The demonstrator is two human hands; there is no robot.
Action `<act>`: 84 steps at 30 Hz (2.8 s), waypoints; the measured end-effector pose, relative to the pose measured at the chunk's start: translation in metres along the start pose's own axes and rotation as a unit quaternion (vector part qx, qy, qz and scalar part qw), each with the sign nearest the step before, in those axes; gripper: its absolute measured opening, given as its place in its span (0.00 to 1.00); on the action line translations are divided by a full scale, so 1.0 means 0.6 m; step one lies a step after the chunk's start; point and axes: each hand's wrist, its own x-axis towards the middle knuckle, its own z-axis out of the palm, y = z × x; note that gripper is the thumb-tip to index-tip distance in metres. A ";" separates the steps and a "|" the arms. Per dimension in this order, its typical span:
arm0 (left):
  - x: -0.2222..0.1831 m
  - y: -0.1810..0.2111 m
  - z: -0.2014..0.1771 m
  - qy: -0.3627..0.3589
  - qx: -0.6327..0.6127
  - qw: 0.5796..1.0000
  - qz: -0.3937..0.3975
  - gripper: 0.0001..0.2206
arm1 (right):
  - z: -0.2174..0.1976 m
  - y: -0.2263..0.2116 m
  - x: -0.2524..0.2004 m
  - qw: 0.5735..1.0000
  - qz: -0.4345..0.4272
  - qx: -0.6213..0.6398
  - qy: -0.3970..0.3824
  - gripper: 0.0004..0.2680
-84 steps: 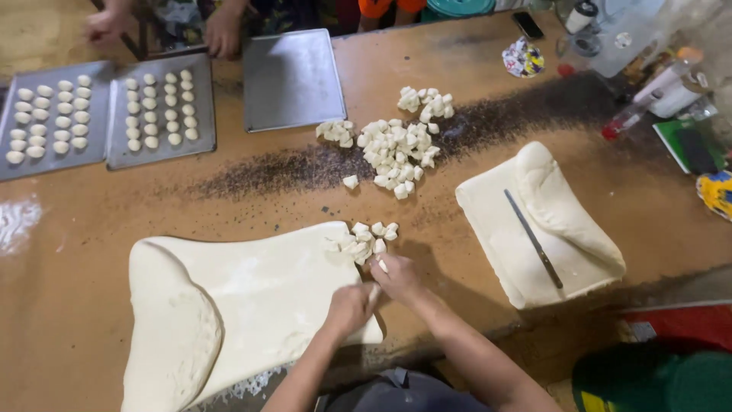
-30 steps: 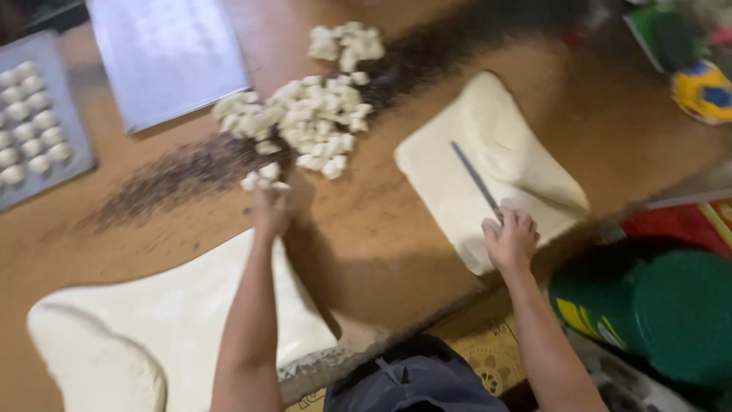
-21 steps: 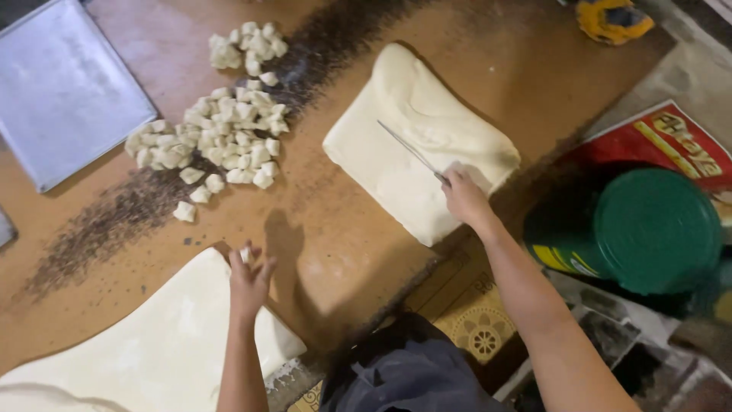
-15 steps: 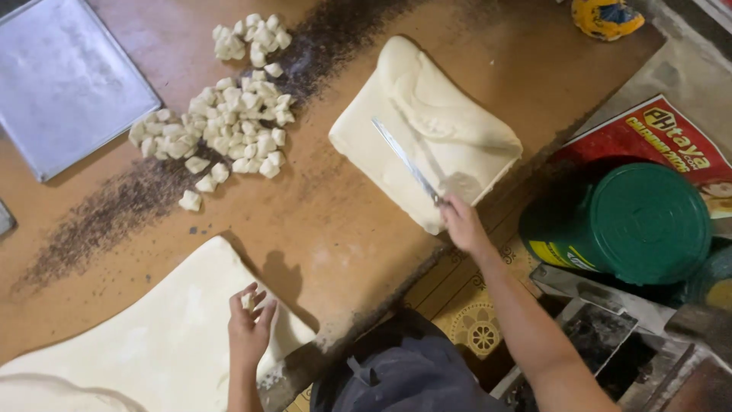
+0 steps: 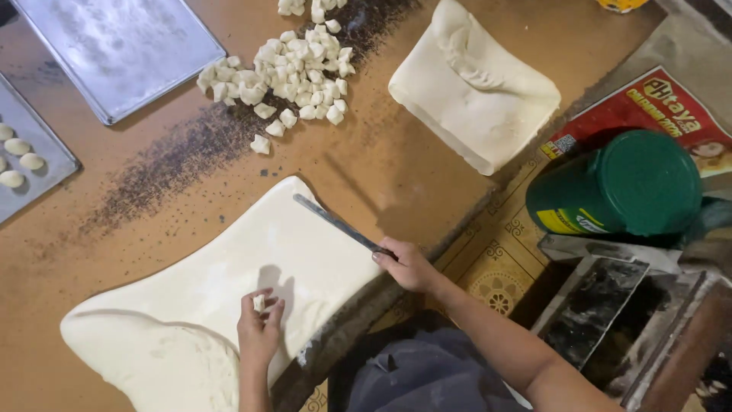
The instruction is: Cutting dough into strips and rolling small pieces into balls on a bakery table
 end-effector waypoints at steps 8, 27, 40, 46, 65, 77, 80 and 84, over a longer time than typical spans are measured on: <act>-0.082 -0.032 0.013 0.063 -0.030 0.997 -0.022 0.15 | -0.014 0.017 -0.075 0.998 -0.008 -0.037 0.049 0.06; -0.138 -0.093 0.149 -0.081 0.470 0.879 0.017 0.21 | -0.053 0.134 -0.253 0.949 0.058 -0.308 0.010 0.22; -0.106 -0.088 0.124 -0.123 0.378 0.917 0.022 0.14 | 0.188 -0.030 0.313 0.902 0.077 -0.412 -0.107 0.29; -0.107 -0.070 0.117 -0.132 0.360 0.923 0.033 0.12 | 0.142 -0.029 0.205 0.885 0.041 -0.450 -0.113 0.28; -0.111 -0.068 0.130 -0.108 0.341 0.934 0.019 0.16 | 0.086 -0.129 0.023 0.881 0.135 -0.407 -0.200 0.28; -0.106 -0.056 0.108 -0.169 0.329 0.929 0.005 0.17 | 0.145 0.000 0.066 0.862 -0.023 -0.490 -0.131 0.29; -0.112 -0.054 0.109 -0.150 0.321 0.935 0.016 0.18 | 0.082 0.036 -0.101 0.851 0.002 -0.497 -0.168 0.31; -0.183 0.006 0.088 -0.109 0.227 0.967 -0.026 0.20 | 0.005 0.095 -0.282 0.860 0.080 -0.443 -0.241 0.30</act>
